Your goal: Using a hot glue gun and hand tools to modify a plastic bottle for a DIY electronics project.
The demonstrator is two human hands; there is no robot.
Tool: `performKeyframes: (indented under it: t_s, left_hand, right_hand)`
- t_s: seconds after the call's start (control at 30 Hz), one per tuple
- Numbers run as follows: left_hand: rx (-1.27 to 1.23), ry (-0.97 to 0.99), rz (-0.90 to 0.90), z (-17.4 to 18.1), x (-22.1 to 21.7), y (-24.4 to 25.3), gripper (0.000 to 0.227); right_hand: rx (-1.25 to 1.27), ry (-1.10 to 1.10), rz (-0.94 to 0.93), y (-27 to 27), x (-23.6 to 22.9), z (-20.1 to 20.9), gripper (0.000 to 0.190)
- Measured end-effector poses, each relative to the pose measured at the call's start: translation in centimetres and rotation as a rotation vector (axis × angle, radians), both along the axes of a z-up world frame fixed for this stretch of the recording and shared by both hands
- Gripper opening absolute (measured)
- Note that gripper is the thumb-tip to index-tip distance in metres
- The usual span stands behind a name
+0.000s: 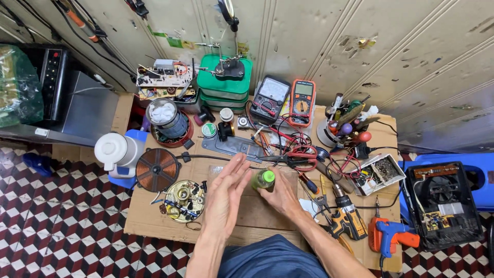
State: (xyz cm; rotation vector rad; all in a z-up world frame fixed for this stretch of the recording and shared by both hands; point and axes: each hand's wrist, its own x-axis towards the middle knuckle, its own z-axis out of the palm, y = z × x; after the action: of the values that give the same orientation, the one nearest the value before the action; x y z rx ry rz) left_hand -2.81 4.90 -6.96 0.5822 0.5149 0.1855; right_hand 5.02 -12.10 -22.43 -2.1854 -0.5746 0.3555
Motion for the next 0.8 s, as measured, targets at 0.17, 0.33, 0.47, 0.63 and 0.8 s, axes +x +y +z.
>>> performKeyframes:
  t_s: [0.17,0.33,0.47,0.63,0.8]
  left_hand:
    - [0.028,0.026,0.014,0.4,0.0,0.3,0.053]
    - [0.011,0.012,0.005,1.0,-0.4,0.2,0.053]
    - [-0.04,-0.015,-0.028,1.3,-0.2,-0.1,0.054]
    - [-0.085,-0.022,-0.042,2.9,0.0,-0.3,0.053]
    - [-0.081,-0.038,-0.1,4.0,0.3,-1.4,0.045]
  right_hand:
    - [-0.182,0.13,0.029,0.4,-0.7,0.3,0.068]
    - [-0.147,0.125,0.05,-0.3,-0.8,-0.5,0.073]
    - [-0.142,0.097,0.043,-2.1,-0.8,1.3,0.1]
    - [0.132,0.138,-0.236,-4.7,-0.2,5.9,0.054]
    - [0.532,0.181,-0.254,-1.4,-0.2,19.1,0.024]
